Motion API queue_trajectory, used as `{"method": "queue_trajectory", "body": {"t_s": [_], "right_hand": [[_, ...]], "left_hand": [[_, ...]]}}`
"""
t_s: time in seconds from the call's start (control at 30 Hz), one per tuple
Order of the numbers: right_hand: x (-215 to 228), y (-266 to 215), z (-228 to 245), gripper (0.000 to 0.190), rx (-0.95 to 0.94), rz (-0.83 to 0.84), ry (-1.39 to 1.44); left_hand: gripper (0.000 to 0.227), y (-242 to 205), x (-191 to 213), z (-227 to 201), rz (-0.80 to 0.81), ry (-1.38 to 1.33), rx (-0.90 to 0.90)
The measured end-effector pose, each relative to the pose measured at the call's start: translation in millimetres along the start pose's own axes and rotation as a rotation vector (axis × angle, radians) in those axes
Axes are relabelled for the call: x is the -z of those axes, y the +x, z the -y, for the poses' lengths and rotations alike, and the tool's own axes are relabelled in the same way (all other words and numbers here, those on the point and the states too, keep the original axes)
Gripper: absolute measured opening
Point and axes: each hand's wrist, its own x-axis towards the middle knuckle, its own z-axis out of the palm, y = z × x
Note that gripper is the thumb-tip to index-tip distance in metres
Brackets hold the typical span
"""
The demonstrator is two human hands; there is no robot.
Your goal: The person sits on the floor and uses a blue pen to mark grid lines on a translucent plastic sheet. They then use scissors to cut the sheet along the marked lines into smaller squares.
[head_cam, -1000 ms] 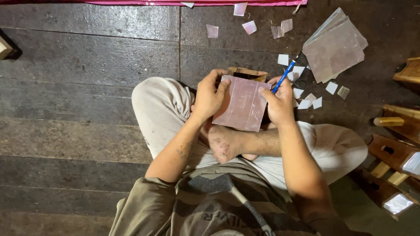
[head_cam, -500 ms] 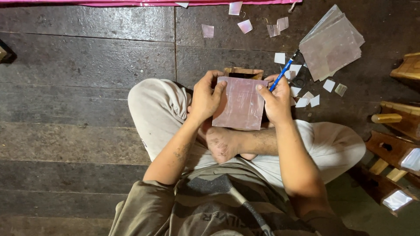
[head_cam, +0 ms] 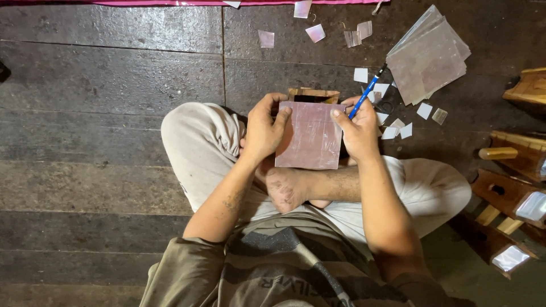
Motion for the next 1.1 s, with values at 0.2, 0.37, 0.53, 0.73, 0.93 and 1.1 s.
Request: {"method": "queue_trajectory", "body": {"t_s": [0.2,0.37,0.53,0.73,0.93,1.1], "right_hand": [[-2.1,-1.0,4.1,0.028,-0.009,0.003,-0.013],[2.2,0.0,-1.8,0.029,-0.009,0.002,-0.011],[-4.3,-1.9,5.8,0.028,0.01,-0.011,-0.019],[-4.9,-1.7,2.1,0.027,0.016,-0.02,-0.016],[-7.5,-2.9,11.3,0.028,0.006,-0.02,-0.022],[-4.3,-0.8,4.8,0.028,0.012,-0.013,-0.028]], "left_hand": [[0.022,0.5,-1.4,2.9,-0.003,-0.009,0.007],[0.022,0.6,-2.1,5.9,-0.005,0.009,-0.011],[0.021,-1.9,-1.7,1.6,-0.031,-0.01,-0.034],[0.02,-0.5,-2.7,6.4,-0.033,-0.024,-0.043],[0.022,-2.3,-4.7,8.7,-0.048,-0.03,-0.046],[0.021,-2.9,-4.8,3.3,-0.068,-0.026,-0.066]]}}
